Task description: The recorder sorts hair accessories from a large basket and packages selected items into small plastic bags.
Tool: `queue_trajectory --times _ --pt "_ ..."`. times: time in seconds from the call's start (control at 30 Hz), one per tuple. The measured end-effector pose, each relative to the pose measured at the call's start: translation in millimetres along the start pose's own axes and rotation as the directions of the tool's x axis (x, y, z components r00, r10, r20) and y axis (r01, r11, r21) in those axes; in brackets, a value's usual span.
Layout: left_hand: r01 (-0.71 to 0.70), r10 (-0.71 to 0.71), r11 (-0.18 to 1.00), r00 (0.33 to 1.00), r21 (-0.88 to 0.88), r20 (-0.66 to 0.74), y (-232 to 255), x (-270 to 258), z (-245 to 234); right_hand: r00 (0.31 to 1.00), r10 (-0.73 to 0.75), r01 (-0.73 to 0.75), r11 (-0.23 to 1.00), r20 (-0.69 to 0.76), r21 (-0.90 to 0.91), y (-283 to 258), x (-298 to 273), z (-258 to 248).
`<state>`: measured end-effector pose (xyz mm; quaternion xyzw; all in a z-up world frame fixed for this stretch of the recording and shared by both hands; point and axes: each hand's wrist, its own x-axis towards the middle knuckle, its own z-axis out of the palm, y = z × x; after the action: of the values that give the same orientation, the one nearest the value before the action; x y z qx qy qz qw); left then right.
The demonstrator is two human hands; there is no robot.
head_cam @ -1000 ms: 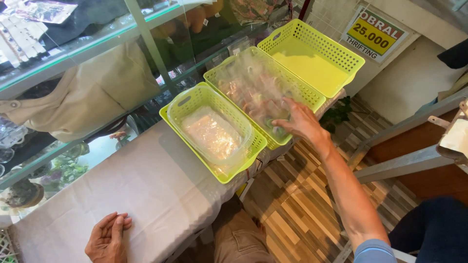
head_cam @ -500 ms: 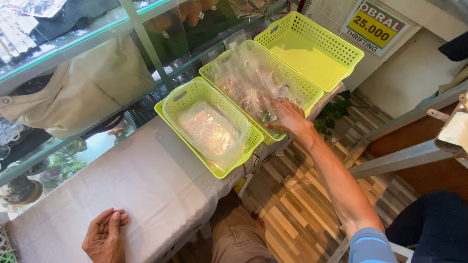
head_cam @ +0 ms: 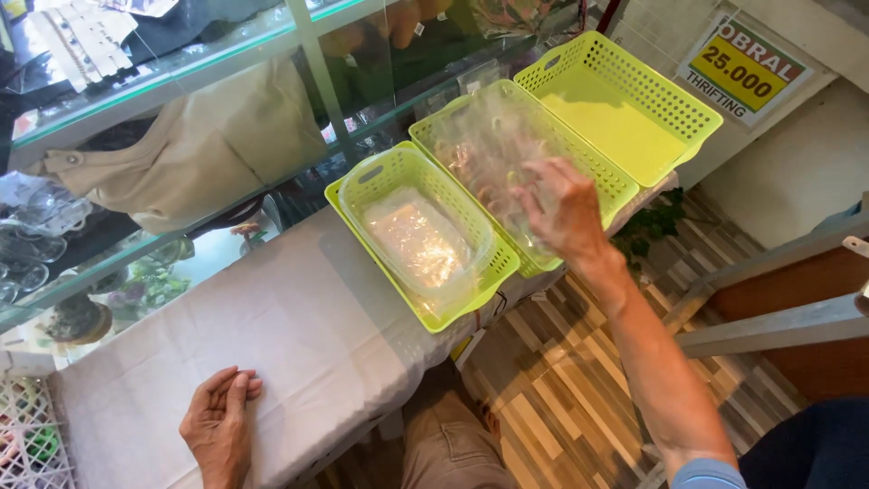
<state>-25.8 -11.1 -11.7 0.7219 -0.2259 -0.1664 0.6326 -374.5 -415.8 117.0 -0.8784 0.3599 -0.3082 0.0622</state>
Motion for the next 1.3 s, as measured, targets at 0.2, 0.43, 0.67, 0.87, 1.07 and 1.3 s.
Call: queue_trajectory --times 0.2,0.43,0.67,0.87,1.07,1.3 --pt "-0.002 0.002 1.000 1.000 -0.006 -0.002 2 -1 1 0.968 -0.240 0.249 0.938 -0.065 0.243 -81 2 9" --pt "-0.005 0.005 0.999 1.000 -0.034 0.000 -2 0 -1 0.934 -0.228 0.154 0.952 0.276 0.263 -84 9 75" --pt "0.034 -0.034 0.999 0.999 -0.011 0.000 8 -3 2 0.761 -0.062 0.069 0.998 0.646 0.014 -80 23 106" --pt "0.036 -0.036 0.997 0.999 -0.061 -0.004 0 2 0 0.787 -0.013 0.128 0.981 0.616 -0.143 -57 25 149" --pt "0.037 -0.037 0.996 0.999 -0.076 0.007 -1 2 -2 0.860 -0.049 0.047 0.999 0.508 0.017 -72 29 111" --pt "0.015 -0.013 0.996 1.000 -0.091 0.023 -6 3 -4 0.979 0.108 -0.182 0.839 0.171 0.513 -103 22 67"
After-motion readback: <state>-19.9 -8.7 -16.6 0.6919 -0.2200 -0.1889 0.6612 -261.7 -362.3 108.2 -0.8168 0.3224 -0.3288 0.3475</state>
